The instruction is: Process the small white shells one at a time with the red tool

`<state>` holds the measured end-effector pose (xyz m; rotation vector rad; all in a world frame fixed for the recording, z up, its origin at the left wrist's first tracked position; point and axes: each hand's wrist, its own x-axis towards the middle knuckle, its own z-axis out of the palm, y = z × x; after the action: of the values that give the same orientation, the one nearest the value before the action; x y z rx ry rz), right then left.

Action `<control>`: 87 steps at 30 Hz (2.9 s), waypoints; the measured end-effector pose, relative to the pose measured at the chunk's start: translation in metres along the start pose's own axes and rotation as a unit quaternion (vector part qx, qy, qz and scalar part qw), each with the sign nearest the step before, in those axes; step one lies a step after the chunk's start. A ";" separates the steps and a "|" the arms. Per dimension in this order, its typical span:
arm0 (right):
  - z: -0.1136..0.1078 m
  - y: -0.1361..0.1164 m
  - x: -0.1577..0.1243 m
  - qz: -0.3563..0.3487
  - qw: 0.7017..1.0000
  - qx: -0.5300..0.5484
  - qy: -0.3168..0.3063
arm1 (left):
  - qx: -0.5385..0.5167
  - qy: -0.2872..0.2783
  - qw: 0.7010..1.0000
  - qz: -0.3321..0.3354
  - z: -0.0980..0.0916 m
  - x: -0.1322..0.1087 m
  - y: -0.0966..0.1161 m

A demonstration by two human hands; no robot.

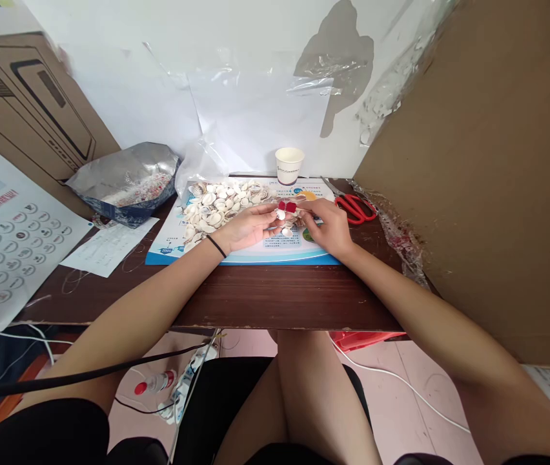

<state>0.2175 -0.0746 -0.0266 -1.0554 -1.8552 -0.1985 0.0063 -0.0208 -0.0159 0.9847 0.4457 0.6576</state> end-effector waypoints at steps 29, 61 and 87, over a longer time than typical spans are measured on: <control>0.001 0.012 0.005 -0.041 0.999 -0.021 0.007 | 0.009 0.082 0.996 0.012 0.011 -0.001 0.000; -0.009 -0.004 -0.006 0.066 0.997 0.001 -0.036 | 0.041 0.055 0.997 0.027 0.011 0.002 -0.009; -0.010 -0.011 -0.005 0.069 0.997 0.016 -0.032 | 0.035 0.020 0.999 0.028 0.004 0.000 -0.006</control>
<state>0.2165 -0.0898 -0.0219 -1.1754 -1.8280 -0.0527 0.0111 -0.0254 -0.0190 1.0546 0.4790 0.7174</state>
